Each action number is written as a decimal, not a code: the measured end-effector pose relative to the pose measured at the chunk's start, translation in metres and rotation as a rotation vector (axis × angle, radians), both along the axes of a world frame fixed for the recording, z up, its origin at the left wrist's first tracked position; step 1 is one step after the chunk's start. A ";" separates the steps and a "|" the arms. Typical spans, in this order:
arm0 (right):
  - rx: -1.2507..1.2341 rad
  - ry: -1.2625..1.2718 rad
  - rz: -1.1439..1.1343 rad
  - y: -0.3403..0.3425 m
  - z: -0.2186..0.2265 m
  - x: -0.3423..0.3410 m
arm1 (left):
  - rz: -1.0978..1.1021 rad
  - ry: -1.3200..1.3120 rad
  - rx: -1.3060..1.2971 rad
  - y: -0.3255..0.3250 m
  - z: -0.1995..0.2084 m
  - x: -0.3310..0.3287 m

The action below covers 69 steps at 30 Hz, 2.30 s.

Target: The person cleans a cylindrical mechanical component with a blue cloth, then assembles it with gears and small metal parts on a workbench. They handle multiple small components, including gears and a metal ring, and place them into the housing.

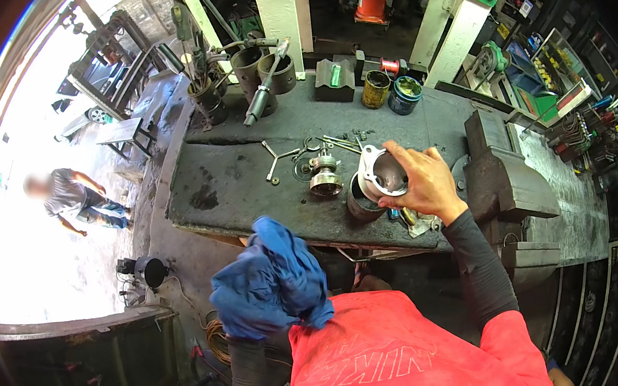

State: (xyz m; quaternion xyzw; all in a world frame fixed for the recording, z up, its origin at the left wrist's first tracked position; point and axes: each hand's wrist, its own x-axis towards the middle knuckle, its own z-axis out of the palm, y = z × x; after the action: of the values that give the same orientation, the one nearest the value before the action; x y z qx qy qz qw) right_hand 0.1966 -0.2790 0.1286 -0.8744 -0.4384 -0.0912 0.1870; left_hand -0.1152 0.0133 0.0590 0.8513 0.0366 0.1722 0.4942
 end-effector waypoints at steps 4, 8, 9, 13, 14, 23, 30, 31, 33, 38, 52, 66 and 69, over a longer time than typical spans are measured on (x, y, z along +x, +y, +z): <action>-0.189 0.036 0.024 -0.002 -0.037 0.011 | 0.174 0.010 -0.110 0.001 0.009 -0.002; -0.249 0.031 0.061 0.003 -0.028 0.012 | 0.312 0.028 -0.183 -0.006 0.028 -0.009; -0.274 0.012 0.061 0.013 -0.018 0.007 | 0.335 0.028 -0.204 -0.011 0.031 -0.007; 1.179 1.530 0.541 0.099 0.011 -0.057 | 0.345 0.008 -0.238 -0.038 0.031 0.030; 1.269 1.991 0.452 0.129 0.004 -0.084 | 0.344 -0.007 -0.237 -0.045 0.028 0.046; 0.052 0.978 0.743 0.191 -0.066 -0.201 | 0.571 -0.070 -0.248 -0.049 0.042 0.049; 0.088 0.386 0.745 0.147 0.008 -0.002 | 0.886 -0.212 -0.240 -0.029 0.069 0.002; -0.043 0.237 0.697 0.154 -0.005 0.040 | 0.929 -0.228 -0.234 -0.026 0.074 -0.004; -0.411 -0.013 0.680 0.157 -0.041 0.101 | 0.988 -0.242 -0.241 -0.024 0.079 -0.012; -0.533 -0.263 1.044 0.172 -0.123 0.138 | 1.063 -0.182 -0.322 -0.035 0.063 -0.014; -0.852 -0.250 1.086 0.187 -0.106 0.137 | 0.903 0.020 -0.630 -0.055 0.024 0.038; -0.641 -0.260 0.770 0.156 -0.031 0.154 | 0.691 -0.034 -0.619 -0.064 0.024 0.095; -0.609 -0.219 0.741 0.144 -0.019 0.155 | 0.661 -0.020 -0.623 -0.075 0.003 0.103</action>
State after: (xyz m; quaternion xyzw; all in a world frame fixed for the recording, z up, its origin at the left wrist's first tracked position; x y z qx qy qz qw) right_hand 0.3514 -0.1346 0.1096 -0.6598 -0.7437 0.0224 -0.1047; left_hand -0.0123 -0.0615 0.0622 0.6028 0.3516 0.3100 0.6457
